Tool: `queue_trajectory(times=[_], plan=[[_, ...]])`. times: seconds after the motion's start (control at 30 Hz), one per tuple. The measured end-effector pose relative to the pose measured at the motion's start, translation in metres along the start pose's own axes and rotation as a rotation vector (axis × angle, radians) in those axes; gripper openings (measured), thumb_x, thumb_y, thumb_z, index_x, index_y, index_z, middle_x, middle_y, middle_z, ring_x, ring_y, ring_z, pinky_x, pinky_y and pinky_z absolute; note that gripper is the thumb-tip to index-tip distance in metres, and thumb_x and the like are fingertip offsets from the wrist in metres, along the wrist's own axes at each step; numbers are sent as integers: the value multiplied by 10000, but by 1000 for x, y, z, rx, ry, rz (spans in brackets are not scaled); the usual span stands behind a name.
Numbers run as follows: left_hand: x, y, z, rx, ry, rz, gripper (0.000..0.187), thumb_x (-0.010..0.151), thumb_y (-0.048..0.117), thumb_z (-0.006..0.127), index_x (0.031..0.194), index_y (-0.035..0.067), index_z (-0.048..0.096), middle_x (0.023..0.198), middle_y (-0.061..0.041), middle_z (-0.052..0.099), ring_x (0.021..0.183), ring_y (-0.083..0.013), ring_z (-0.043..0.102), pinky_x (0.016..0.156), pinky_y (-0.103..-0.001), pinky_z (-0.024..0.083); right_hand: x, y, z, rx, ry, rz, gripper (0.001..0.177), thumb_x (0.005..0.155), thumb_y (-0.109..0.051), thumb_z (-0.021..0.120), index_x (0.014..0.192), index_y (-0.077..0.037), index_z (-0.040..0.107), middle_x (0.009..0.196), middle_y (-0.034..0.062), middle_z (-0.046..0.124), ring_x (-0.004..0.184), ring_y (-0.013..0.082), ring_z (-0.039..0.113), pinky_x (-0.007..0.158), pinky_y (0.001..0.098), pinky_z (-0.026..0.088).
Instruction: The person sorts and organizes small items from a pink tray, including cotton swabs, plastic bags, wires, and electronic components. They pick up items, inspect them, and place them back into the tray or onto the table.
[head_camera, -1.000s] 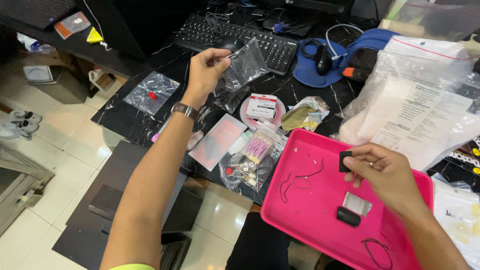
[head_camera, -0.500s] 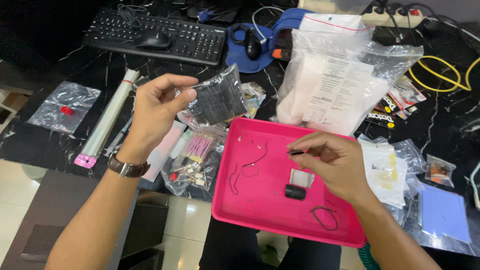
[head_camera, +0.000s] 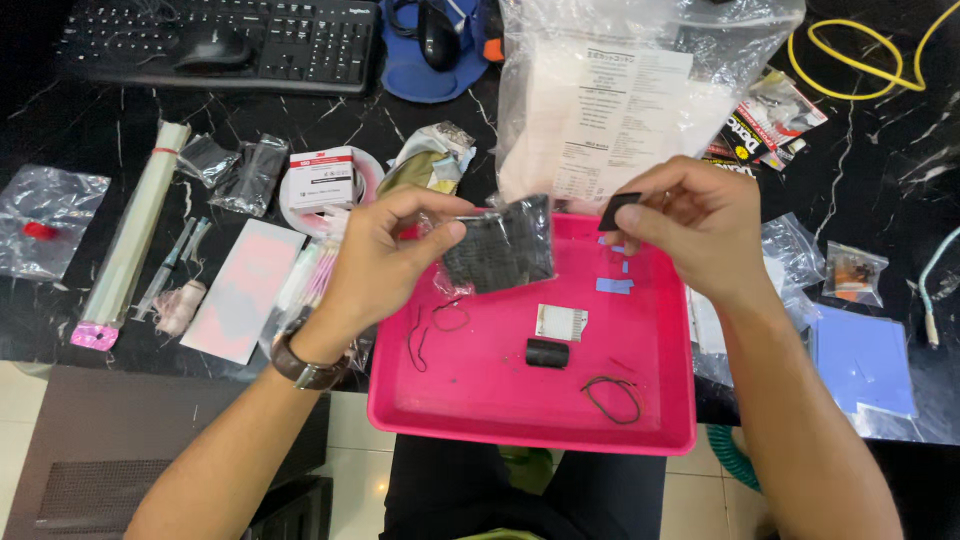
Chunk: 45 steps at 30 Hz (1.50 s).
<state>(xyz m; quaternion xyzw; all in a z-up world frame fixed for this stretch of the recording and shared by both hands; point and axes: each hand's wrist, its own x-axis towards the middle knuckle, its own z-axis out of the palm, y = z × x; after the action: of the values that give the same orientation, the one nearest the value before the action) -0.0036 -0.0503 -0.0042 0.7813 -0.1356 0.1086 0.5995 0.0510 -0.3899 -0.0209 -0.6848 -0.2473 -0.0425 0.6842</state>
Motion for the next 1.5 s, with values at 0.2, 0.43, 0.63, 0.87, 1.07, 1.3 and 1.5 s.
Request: queue_trajectory(times=[0.2, 0.43, 0.63, 0.87, 1.07, 1.3, 1.5], plan=[[13, -17, 38, 117, -97, 68, 249, 973, -19, 782, 1182, 91, 858, 1029, -132, 774, 1013, -279, 787, 887, -407, 660, 8, 42, -17, 91, -27, -13, 177, 966, 19, 816, 1070, 130, 726, 816, 234, 740, 551, 224, 750, 486, 297, 631], [17, -17, 41, 153, -131, 71, 319, 948, -33, 796, 1215, 129, 857, 1108, -73, 789, 1077, -239, 788, 940, -374, 651, 2, 16, -1, -64, -14, 109, 105, 974, 6, 829, 1031, 71, 770, 1102, 229, 779, 820, 205, 750, 582, 288, 625], [1, -7, 36, 137, -191, 95, 386, 904, -25, 816, 1261, 122, 832, 1204, -100, 778, 1160, -305, 784, 974, -396, 656, 2, -15, 8, -313, -362, 119, 137, 857, -66, 893, 964, 5, 845, 1209, 202, 832, 710, 200, 767, 569, 318, 618], [-15, 3, 43, 337, -357, 135, 498, 902, 109, 865, 1367, 71, 691, 1331, -191, 766, 1248, -421, 736, 1061, -524, 564, -12, -8, 16, -552, -385, -263, 51, 914, -84, 882, 943, -66, 844, 1174, 140, 860, 970, 276, 852, 776, 358, 645], [-26, 10, 33, 485, -244, 334, 529, 981, 111, 802, 1473, 114, 608, 1376, -110, 747, 1216, -325, 714, 1106, -445, 544, -25, -13, 17, -600, -276, -597, 62, 945, -23, 835, 928, 13, 787, 1234, 229, 812, 1048, 308, 857, 867, 380, 688], [-27, 9, 2, 648, -153, 432, 380, 1134, 130, 654, 1509, 155, 599, 1244, -125, 760, 1109, -335, 744, 993, -448, 578, -30, -31, 43, -462, -83, -349, 56, 892, 109, 818, 898, 57, 795, 1269, 325, 782, 1111, 335, 838, 981, 328, 669], [69, -35, -147, 1004, 174, 241, 436, 943, 65, 816, 1335, 216, 700, 1144, -57, 830, 977, -318, 741, 768, -496, 571, -25, -6, 22, -509, 83, -191, 141, 1065, 219, 764, 996, 100, 793, 1175, 317, 774, 1214, 349, 780, 1062, 375, 597]])
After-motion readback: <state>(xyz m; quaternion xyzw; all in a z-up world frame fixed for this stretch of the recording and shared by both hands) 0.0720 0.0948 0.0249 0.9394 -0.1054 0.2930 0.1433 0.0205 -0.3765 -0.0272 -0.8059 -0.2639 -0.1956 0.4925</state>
